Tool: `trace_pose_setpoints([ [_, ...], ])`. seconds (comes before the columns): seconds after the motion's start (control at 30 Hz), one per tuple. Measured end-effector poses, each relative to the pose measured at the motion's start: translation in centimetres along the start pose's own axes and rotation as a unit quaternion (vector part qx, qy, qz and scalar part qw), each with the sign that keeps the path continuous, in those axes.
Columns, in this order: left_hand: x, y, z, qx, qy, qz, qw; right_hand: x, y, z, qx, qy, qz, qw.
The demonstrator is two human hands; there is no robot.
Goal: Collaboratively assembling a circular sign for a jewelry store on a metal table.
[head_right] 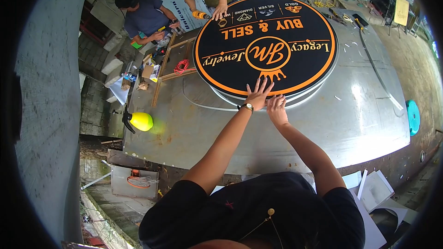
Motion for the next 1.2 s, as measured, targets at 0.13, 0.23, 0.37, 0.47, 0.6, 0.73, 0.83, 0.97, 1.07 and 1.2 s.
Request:
trace_pose_setpoints([
  [0.13, 0.09, 0.07, -0.07, -0.001, -0.003, -0.003, 1.000, 0.02, 0.04, -0.02, -0.002, -0.001, 0.000, 1.000],
  [0.23, 0.22, 0.08, -0.12, -0.001, -0.003, -0.005, 1.000, 0.06, 0.04, 0.01, 0.000, -0.004, -0.001, 1.000],
  [0.37, 0.25, 0.06, -0.18, -0.003, -0.002, -0.013, 1.000, 0.12, 0.04, 0.06, -0.001, -0.004, -0.003, 1.000],
  [0.47, 0.24, 0.09, -0.15, -0.003, -0.001, -0.009, 1.000, -0.02, 0.03, 0.03, -0.001, -0.002, -0.005, 1.000],
  [0.6, 0.26, 0.15, -0.16, -0.002, -0.006, -0.011, 1.000, -0.08, 0.03, -0.07, 0.000, -0.002, -0.001, 1.000],
  [0.73, 0.17, 0.08, -0.15, 0.000, -0.007, -0.011, 1.000, 0.06, 0.02, -0.01, 0.000, -0.001, -0.006, 1.000],
  [0.83, 0.24, 0.06, -0.14, 0.000, -0.009, -0.005, 1.000, 0.05, -0.02, -0.01, -0.001, 0.000, -0.008, 1.000],
  [0.97, 0.40, 0.22, -0.22, -0.003, -0.010, -0.006, 1.000, -0.01, 0.04, -0.06, -0.005, -0.001, -0.009, 1.000],
  [1.07, 0.40, 0.20, -0.28, -0.003, -0.010, -0.007, 1.000, 0.04, 0.02, -0.04, -0.006, -0.001, -0.005, 1.000],
  [1.2, 0.33, 0.09, -0.26, -0.003, -0.004, -0.008, 1.000, 0.05, -0.06, -0.05, -0.008, -0.011, -0.001, 1.000],
])
Point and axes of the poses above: each hand's wrist, its own z-axis towards the middle knuckle, its own x-axis out of the back of the hand, y = z × x, the point moved 3 cm from there along z, towards the middle knuckle, and after that the axes turned 6 degrees about -y, right-handed, at the moved point
